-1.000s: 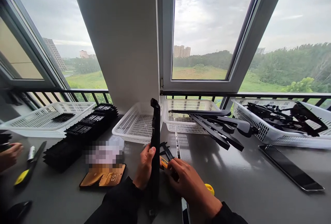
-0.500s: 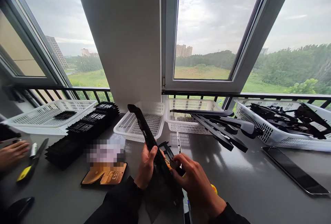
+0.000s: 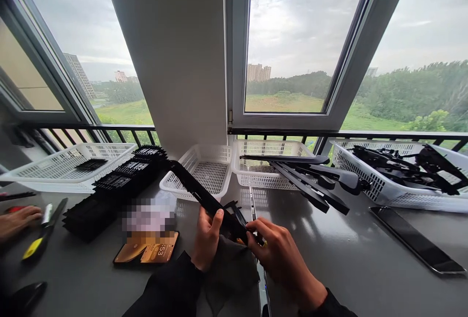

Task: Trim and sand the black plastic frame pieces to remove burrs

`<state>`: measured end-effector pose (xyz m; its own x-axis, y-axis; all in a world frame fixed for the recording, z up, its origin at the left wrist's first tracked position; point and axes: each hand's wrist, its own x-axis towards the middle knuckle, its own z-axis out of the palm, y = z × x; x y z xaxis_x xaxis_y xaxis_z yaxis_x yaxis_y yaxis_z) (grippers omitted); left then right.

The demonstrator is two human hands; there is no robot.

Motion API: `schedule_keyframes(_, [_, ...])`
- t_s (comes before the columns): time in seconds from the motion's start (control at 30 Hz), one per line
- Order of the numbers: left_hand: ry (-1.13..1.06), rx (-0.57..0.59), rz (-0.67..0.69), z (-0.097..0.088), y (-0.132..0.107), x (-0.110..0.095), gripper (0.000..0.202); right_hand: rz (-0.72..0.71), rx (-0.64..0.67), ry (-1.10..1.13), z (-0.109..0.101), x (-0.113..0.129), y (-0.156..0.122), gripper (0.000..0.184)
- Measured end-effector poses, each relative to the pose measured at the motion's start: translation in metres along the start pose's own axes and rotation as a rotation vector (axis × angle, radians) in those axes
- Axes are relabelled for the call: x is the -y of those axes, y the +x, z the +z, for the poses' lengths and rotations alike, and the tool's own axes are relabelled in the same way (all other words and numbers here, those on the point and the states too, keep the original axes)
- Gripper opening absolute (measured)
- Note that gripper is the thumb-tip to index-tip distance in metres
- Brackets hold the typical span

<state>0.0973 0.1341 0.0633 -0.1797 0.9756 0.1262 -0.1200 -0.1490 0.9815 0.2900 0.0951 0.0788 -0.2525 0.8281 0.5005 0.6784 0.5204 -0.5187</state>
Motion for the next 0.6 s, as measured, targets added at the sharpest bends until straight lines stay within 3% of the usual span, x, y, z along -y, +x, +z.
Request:
schedule_keyframes(0.33, [0.063,-0.025,-0.016,0.004,-0.005,0.002,0.042,-0.151,0.009,-0.077,0.006,0.014,0.002,0.023])
schedule_keyframes(0.6, [0.084,0.038,-0.006,0.009,-0.013,-0.005,0.044,-0.135,-0.056,-0.099,0.007,0.017,0.001,0.025])
